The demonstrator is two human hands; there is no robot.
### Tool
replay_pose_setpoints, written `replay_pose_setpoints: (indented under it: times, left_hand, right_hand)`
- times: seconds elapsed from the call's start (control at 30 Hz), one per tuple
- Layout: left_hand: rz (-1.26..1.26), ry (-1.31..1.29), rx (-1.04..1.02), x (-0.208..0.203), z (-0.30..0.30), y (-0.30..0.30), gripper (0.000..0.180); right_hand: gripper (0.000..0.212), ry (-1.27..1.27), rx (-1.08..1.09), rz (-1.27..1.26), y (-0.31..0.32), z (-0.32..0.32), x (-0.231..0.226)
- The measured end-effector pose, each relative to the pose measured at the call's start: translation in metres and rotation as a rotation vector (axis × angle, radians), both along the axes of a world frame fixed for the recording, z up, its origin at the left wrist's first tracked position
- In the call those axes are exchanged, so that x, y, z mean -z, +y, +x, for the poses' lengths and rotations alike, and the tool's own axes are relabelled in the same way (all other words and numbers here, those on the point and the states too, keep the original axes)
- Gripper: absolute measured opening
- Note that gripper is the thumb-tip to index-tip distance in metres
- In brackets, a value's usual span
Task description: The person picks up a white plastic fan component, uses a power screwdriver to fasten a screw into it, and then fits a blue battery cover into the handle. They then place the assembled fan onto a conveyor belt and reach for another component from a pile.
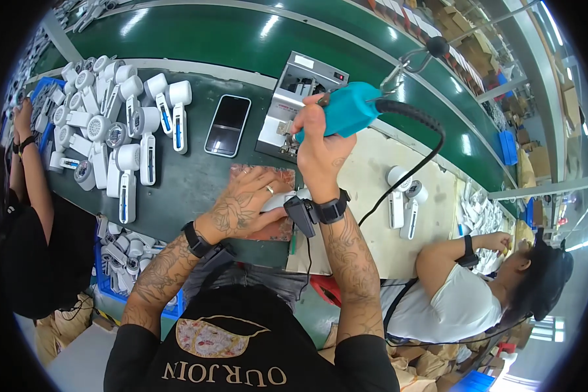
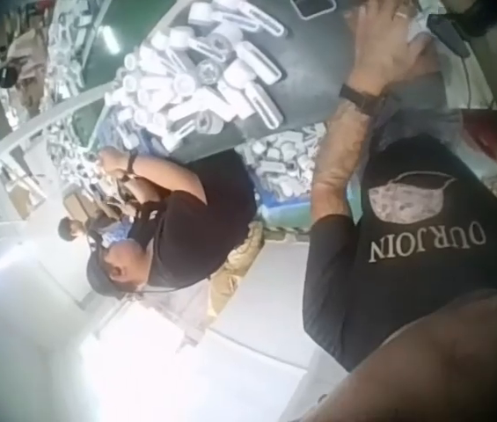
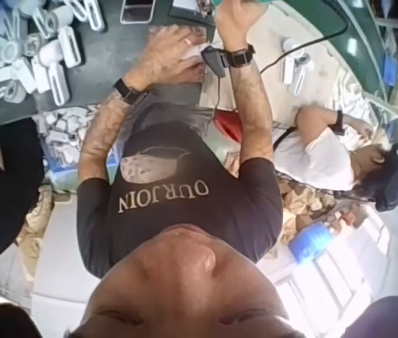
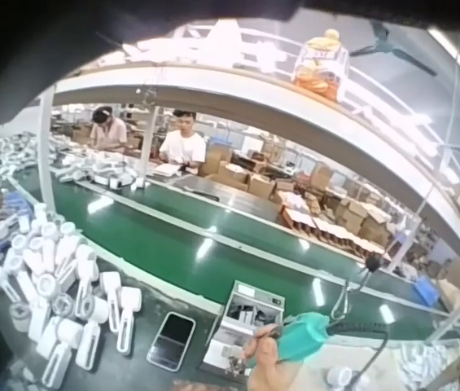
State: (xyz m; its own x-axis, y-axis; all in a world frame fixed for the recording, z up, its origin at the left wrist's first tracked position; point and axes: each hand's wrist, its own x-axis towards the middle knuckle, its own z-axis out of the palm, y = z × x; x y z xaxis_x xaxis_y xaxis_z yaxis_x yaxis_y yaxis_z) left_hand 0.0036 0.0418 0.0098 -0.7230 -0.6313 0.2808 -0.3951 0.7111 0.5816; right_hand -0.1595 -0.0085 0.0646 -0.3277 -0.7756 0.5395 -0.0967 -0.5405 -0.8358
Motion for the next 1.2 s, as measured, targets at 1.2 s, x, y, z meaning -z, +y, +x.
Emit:
replay_pose_setpoints:
  times: [1.2]
  left_hand:
    - [-0.032, 0.169, -0.074, 0.015, -0.007, -0.001, 0.040]
  right_hand:
    - [0.059, -0.060, -0.091, 0.218, 0.069, -0.010, 0.005]
